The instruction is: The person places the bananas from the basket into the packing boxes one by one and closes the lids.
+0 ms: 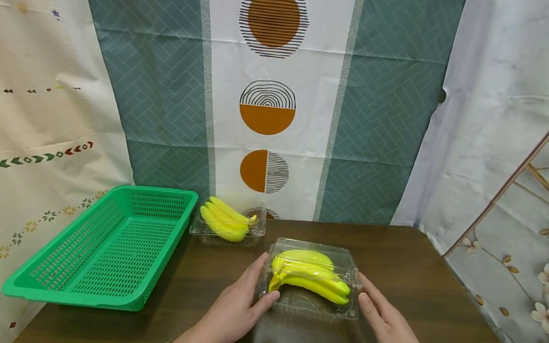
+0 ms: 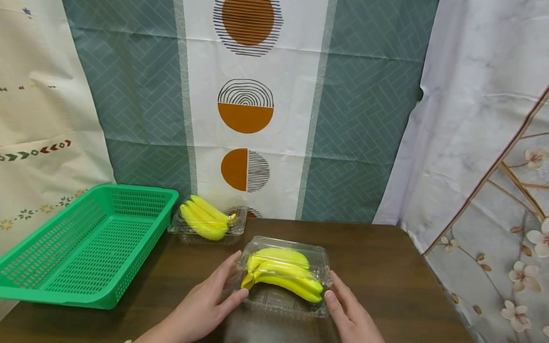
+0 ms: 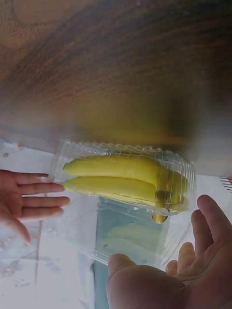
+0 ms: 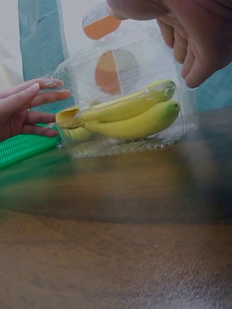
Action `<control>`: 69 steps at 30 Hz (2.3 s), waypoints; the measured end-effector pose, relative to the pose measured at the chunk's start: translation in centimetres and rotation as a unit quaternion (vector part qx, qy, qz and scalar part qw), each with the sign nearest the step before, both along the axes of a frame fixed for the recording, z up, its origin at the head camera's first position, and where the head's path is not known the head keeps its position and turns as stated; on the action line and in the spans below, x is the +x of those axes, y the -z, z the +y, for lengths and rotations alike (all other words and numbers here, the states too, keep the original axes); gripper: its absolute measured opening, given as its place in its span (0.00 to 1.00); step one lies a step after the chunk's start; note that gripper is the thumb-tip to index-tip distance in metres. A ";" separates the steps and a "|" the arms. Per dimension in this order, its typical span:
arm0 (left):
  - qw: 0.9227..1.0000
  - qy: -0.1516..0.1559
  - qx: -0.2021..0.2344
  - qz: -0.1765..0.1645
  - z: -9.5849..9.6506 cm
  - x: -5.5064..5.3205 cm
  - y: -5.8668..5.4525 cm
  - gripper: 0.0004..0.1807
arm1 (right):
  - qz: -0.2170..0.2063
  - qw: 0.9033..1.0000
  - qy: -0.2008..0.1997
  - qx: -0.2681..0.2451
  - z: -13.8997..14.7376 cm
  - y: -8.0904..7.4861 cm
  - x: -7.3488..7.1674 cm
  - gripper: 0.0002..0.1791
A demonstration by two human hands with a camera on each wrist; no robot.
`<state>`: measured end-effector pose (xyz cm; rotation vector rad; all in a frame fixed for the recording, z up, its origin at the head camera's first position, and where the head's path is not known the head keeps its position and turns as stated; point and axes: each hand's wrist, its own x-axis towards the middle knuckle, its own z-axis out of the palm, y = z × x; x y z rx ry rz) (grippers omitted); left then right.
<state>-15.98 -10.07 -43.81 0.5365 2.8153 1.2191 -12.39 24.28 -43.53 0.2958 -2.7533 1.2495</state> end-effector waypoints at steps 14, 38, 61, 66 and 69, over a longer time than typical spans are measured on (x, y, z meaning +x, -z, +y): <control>1.000 0.018 0.000 0.014 -0.1 0.2 1.0 0.50 | -0.084 0.995 -0.006 -0.050 -0.2 0.5 -0.1 0.36; 0.999 0.028 -0.023 0.012 0.1 0.5 1.5 0.51 | -0.116 0.992 -0.004 -0.051 -0.2 1.4 -0.2 0.40; 1.000 0.012 -0.021 0.007 0.9 -1.5 1.8 0.52 | -0.084 0.996 -0.001 -0.044 -0.4 1.5 -3.0 0.40; 1.000 0.011 -0.016 0.013 1.0 -1.9 1.7 0.51 | -0.087 0.995 -0.008 -0.046 -0.2 1.4 -3.8 0.40; 1.000 0.013 -0.012 0.018 1.0 -2.2 1.9 0.51 | -0.089 0.995 -0.012 -0.048 -0.2 1.3 -4.2 0.40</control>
